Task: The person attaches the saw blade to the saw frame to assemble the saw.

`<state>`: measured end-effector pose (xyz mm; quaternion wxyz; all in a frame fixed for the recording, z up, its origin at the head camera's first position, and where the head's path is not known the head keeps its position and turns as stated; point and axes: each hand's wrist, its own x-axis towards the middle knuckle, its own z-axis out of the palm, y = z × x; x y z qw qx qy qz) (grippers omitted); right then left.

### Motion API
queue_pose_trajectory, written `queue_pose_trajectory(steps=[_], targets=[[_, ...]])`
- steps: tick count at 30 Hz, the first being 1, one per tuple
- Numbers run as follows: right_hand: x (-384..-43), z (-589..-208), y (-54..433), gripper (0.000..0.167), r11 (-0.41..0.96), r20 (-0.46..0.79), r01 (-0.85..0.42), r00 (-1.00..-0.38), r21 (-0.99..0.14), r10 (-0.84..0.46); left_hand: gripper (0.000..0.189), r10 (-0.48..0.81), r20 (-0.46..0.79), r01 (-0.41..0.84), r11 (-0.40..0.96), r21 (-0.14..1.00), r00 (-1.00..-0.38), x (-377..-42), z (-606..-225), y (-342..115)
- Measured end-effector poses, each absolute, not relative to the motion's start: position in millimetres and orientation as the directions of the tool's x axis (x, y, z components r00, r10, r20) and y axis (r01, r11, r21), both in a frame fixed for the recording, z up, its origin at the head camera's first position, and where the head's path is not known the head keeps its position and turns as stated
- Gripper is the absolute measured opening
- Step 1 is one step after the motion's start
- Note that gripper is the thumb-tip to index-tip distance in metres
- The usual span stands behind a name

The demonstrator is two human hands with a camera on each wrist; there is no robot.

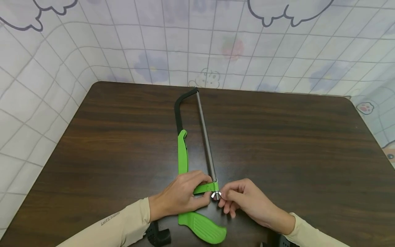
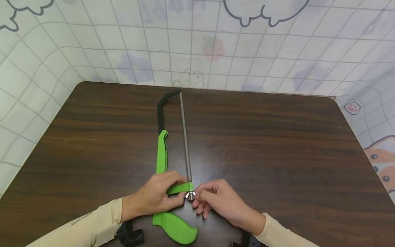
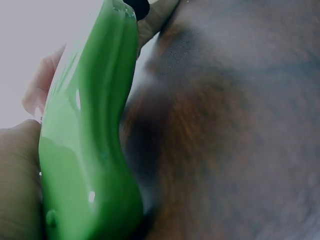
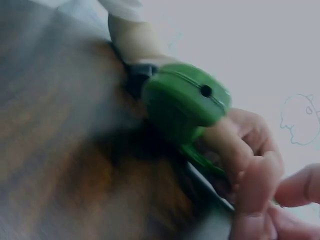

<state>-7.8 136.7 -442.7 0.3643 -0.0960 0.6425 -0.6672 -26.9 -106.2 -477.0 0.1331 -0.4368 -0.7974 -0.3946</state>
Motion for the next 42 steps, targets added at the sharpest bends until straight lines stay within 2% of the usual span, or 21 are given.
queue_pose_trajectory(steps=[6,10,13,22,27,38,42], targets=[[-20,-442,139,0.028,0.282,-0.335,0.194,-0.695,-0.94,-0.636,0.021,0.606,0.541,0.799,0.31,0.516,-0.584,-31,-482,-110],[-24,-441,141,0.022,0.441,-0.332,0.04,-0.719,-0.897,-0.611,0.02,0.614,0.535,0.802,0.316,0.506,-0.58,-32,-484,-112],[-26,-441,141,0.02,0.498,-0.311,-0.038,-0.739,-0.866,-0.597,0.02,0.621,0.535,0.81,0.326,0.488,-0.573,-34,-485,-112],[-27,-447,140,0.019,0.503,-0.216,-0.172,-0.752,-0.847,-0.623,0.017,0.627,0.557,0.836,0.351,0.421,-0.544,-37,-488,-112],[-27,-451,139,0.017,0.528,-0.171,-0.252,-0.761,-0.811,-0.626,0.015,0.625,0.555,0.834,0.365,0.413,-0.548,-37,-490,-111],[-31,-454,139,0.016,0.556,-0.169,-0.258,-0.781,-0.79,-0.602,0.017,0.64,0.46,0.785,0.445,0.432,-0.616,-36,-490,-108],[-33,-456,142,0.017,0.554,-0.149,-0.28,-0.781,-0.784,-0.606,0.018,0.663,0.43,0.787,0.466,0.403,-0.613,-37,-490,-107]])
